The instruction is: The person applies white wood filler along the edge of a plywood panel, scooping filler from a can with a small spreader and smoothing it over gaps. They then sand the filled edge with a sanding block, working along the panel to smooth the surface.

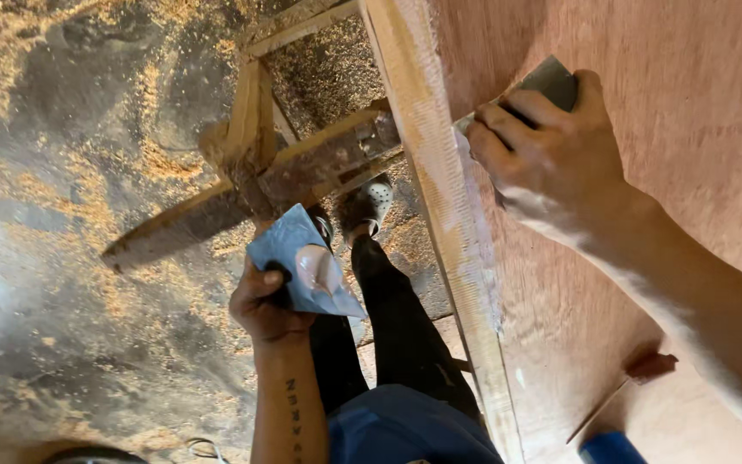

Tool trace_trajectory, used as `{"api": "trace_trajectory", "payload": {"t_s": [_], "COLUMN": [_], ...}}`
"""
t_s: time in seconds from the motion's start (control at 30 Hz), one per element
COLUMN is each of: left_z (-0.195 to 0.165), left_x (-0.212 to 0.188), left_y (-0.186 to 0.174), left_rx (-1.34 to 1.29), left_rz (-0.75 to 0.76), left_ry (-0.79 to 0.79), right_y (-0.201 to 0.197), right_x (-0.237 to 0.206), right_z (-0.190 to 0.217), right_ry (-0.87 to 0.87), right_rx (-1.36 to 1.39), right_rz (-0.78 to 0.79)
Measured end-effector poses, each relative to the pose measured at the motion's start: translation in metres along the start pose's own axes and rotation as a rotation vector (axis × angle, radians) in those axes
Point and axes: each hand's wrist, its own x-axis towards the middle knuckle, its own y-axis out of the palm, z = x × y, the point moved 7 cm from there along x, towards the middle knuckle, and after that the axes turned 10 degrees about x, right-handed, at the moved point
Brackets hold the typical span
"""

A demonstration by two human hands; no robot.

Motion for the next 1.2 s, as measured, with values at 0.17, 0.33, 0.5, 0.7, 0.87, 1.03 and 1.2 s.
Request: {"api": "trace_trajectory", "payload": {"t_s": [0.17,0.33,0.5,0.7,0.87,1.03,1.2], "left_z": [-0.013,-0.016,-0.007,-0.008,-0.009,-0.008,-0.008], "left_x": [-0.022,-0.035,-0.042,-0.047,-0.044,-0.042,-0.045], "left_y": [-0.019,-0.045,-0.061,-0.067,-0.064,-0.059,-0.058], "left_rx": [-0.028,-0.068,-0.071,-0.062,-0.099,-0.134,-0.123], "left_rz": [0.067,-0.027,-0.123,-0.095,-0.03,0.017,0.027], "left_ry": [0.101,0.154,0.157,0.168,0.171,0.17,0.156], "right_y": [-0.002,-0.001,0.0,0.001,0.006,0.012,0.013], "right_x": [-0.012,-0.023,-0.031,-0.045,-0.057,-0.073,-0.085], "right_z": [0.014,0.021,0.027,0.037,0.045,0.052,0.06], "right_ry": [-0.023,-0.015,-0.003,-0.01,-0.017,0.018,0.032], "right_rx": [-0.011,0.016,0.037,0.029,0.028,0.054,0.094], "right_rz": [0.064,0.111,0.148,0.204,0.204,0.233,0.225]}}
